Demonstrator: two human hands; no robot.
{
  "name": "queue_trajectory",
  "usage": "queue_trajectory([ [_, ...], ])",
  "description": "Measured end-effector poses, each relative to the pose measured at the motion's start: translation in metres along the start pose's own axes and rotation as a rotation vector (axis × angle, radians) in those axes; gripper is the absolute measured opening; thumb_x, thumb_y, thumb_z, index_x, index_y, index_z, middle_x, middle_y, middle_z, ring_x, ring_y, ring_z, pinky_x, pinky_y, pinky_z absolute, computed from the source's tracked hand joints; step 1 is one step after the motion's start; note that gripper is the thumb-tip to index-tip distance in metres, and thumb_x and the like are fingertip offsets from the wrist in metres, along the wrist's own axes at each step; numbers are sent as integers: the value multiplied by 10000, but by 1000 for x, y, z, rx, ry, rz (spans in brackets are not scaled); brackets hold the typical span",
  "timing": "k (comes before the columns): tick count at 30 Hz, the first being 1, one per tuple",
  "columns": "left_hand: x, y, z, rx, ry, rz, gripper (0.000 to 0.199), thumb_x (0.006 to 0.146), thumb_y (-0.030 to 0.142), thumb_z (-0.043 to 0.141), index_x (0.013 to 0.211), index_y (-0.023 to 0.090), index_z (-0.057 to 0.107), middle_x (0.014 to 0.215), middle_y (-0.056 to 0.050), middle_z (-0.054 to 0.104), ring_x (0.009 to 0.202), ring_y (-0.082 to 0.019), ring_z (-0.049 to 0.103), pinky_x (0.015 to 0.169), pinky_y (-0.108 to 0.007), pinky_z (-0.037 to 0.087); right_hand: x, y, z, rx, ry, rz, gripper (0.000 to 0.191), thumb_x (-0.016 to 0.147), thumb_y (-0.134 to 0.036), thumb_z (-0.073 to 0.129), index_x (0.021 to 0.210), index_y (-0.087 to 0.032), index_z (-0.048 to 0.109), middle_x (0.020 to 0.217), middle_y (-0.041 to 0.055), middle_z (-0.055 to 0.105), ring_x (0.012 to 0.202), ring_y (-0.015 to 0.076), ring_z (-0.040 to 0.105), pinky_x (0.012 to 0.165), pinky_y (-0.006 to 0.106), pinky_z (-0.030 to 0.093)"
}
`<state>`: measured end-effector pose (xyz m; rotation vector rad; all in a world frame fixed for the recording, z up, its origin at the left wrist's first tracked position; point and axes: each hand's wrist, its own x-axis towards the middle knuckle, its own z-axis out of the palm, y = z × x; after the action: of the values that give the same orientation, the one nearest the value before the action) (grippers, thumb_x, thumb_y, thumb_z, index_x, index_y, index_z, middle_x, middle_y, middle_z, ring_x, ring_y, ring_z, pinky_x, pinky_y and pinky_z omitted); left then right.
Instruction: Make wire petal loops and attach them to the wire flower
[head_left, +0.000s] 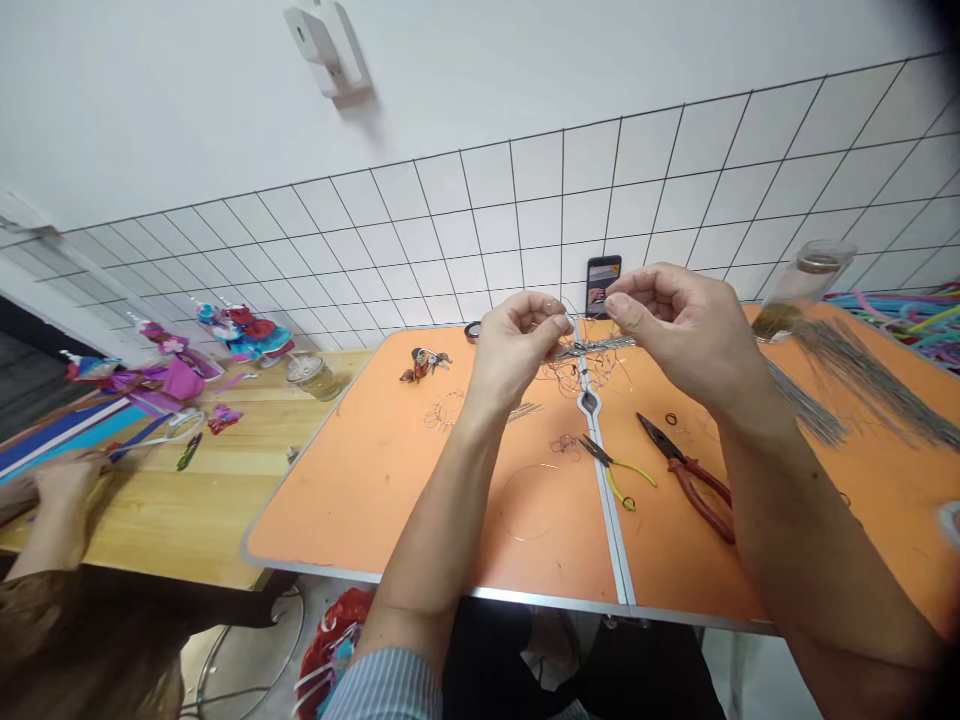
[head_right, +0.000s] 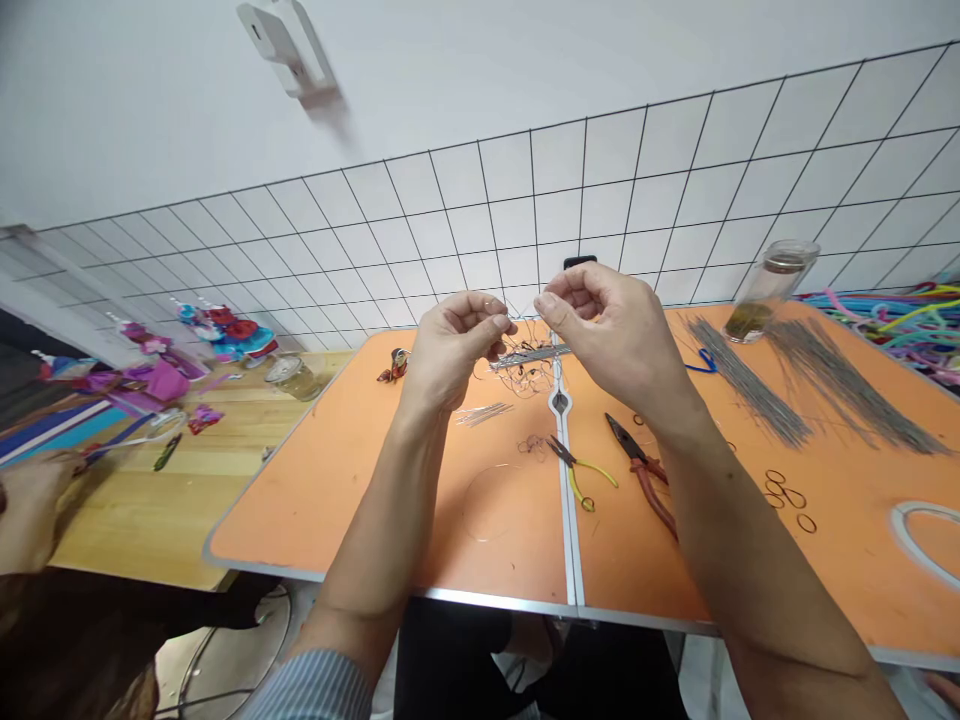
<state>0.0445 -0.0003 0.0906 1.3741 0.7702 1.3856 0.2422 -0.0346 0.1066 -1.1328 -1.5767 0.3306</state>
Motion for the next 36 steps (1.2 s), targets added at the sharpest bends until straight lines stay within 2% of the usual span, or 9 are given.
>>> queue_trajectory([
  [4,2,2,-2,-23,86,32,126,859,153,815,860,203,699,820,-3,758,619,-77,656,606,-223,550,-2,2,6,-24,103,-88,198,944,-284,806,1127,-209,798,1129,64,783,932,162,700,755,294,567],
  [9,4,2,-5,-63,133,68,158,868,175,835,847,203,680,845,-10,755,675,-96,712,670,-237,609,-6,1,12,-91,143,-240,85,973,-243,765,1033,-245,826,1183,84,723,1009,200,703,762,342,600],
  [12,6,0,-6,-96,149,93,176,867,200,854,858,201,679,873,-10,755,700,-100,729,704,-248,636,-7,7,15,-155,132,-316,110,984,-261,760,1039,-253,855,1297,110,701,1250,275,707,969,454,653],
  [15,7,-2,-6,-135,154,130,212,855,225,880,868,200,670,894,-9,755,713,-106,736,716,-259,646,-8,14,21,-239,122,-350,121,983,-279,772,1035,-233,872,1424,126,680,1397,316,669,1187,563,600],
  [18,8,-2,-6,-147,140,152,235,850,241,896,872,202,666,931,-17,771,727,-111,737,730,-271,657,-8,19,27,-288,114,-341,144,989,-298,782,1074,-223,870,1504,139,657,1457,342,638,1254,603,556],
  [21,7,-2,-5,-137,121,164,229,849,245,898,873,203,674,968,-23,785,742,-108,734,755,-277,667,-8,22,32,-284,106,-317,129,995,-314,780,1059,-231,855,1524,135,649,1478,351,622,1260,624,543],
  [26,4,-1,-4,-124,81,161,184,859,234,872,885,203,692,991,-32,803,766,-112,742,784,-283,672,-8,23,35,-187,74,-273,87,974,-262,751,972,-219,826,1502,118,661,1413,314,672,1222,585,584],
  [31,3,3,-5,-71,118,140,186,857,217,862,885,209,679,969,-16,777,767,-110,746,733,-245,625,-7,16,30,-107,45,-203,82,969,-273,752,950,-220,811,1487,103,690,1416,301,680,1230,572,586],
  [36,3,5,-4,-81,159,131,208,848,230,867,884,213,663,924,-6,736,741,-113,740,686,-239,602,-7,11,25,-70,53,-177,86,955,-274,747,959,-226,818,1482,94,701,1418,289,681,1107,506,650],
])
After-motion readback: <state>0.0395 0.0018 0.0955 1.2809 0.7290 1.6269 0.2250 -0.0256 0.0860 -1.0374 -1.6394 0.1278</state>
